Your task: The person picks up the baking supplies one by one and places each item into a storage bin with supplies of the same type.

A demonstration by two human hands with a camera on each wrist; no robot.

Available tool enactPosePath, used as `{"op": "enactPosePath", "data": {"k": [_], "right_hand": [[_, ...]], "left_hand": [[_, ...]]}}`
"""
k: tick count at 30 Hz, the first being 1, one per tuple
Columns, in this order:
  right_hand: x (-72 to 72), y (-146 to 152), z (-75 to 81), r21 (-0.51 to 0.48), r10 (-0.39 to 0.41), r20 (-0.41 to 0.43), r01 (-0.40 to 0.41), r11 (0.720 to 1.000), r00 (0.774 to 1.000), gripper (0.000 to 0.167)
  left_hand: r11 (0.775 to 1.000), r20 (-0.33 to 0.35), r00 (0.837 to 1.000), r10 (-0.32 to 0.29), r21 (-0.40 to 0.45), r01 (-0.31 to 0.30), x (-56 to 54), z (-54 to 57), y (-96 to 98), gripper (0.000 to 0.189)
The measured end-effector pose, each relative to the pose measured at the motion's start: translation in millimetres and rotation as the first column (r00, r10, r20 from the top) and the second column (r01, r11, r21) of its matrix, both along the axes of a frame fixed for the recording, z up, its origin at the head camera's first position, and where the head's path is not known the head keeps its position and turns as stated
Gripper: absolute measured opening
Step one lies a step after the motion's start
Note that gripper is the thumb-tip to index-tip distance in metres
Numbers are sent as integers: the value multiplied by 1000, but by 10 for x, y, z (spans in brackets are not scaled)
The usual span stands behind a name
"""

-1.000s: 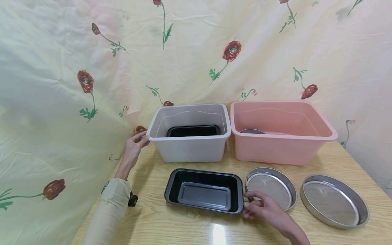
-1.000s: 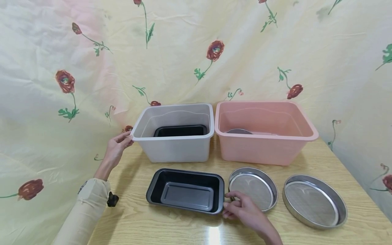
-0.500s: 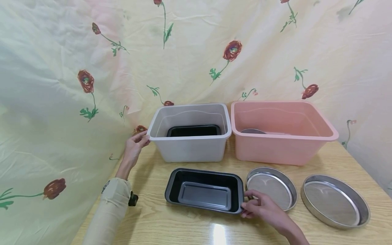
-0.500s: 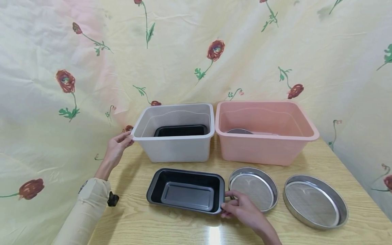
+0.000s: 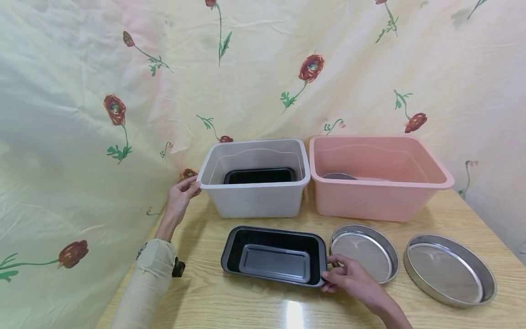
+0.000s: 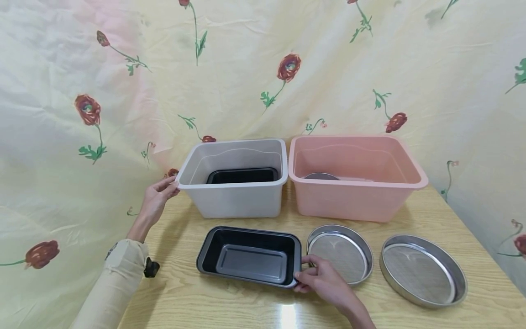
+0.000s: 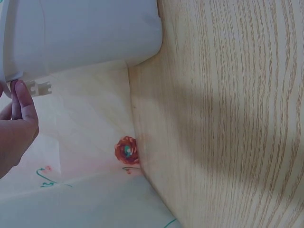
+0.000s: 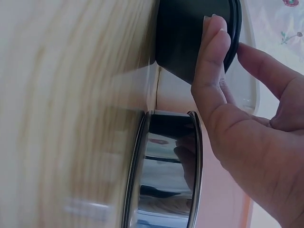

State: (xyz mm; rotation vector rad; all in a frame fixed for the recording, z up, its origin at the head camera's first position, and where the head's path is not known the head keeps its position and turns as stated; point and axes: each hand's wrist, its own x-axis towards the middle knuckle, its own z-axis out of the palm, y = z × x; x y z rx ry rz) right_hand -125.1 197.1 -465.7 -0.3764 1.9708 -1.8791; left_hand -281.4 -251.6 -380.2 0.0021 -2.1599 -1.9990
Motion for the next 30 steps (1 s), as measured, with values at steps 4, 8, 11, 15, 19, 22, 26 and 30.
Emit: {"op": "enactPosePath", "data": {"k": [4,8,11,15,19,22,26,30], "right_hand": [[0,-17,4,8,-17,6,17,1000,1000,50],[0,-31,3,18,-34,11,34,999,999,43],[2,-38,2,22,-39,9,39,999,999,42],[6,-44,2,20,-21,4,21,1000,1000,45],[14,-48,0,1,9,12,-9,1000,1000,49],[19,-50,-5,-21,23,18,-23,1000,1000,51],[14,-54,-7,-47,45,-1,-45,998,999,51],[10,-57,6,-66,55,-31,-56,996,998,50]], "left_hand": [[1000,1,1000,0,-6,0,3,2,2,43],[1000,-1,1000,-8,-11,8,7,3,1,43],[1000,-4,1000,-11,-10,11,8,1,0,42],[1000,-1,1000,-9,-12,9,0,-4,2,43],[1000,5,1000,-4,-9,4,-8,-15,3,42],[1000,2,1000,-3,-6,3,-13,-23,3,41],[1000,0,1000,-5,-7,5,-15,-30,-2,41],[1000,0,1000,-1,-10,1,-6,-20,-4,41]]}}
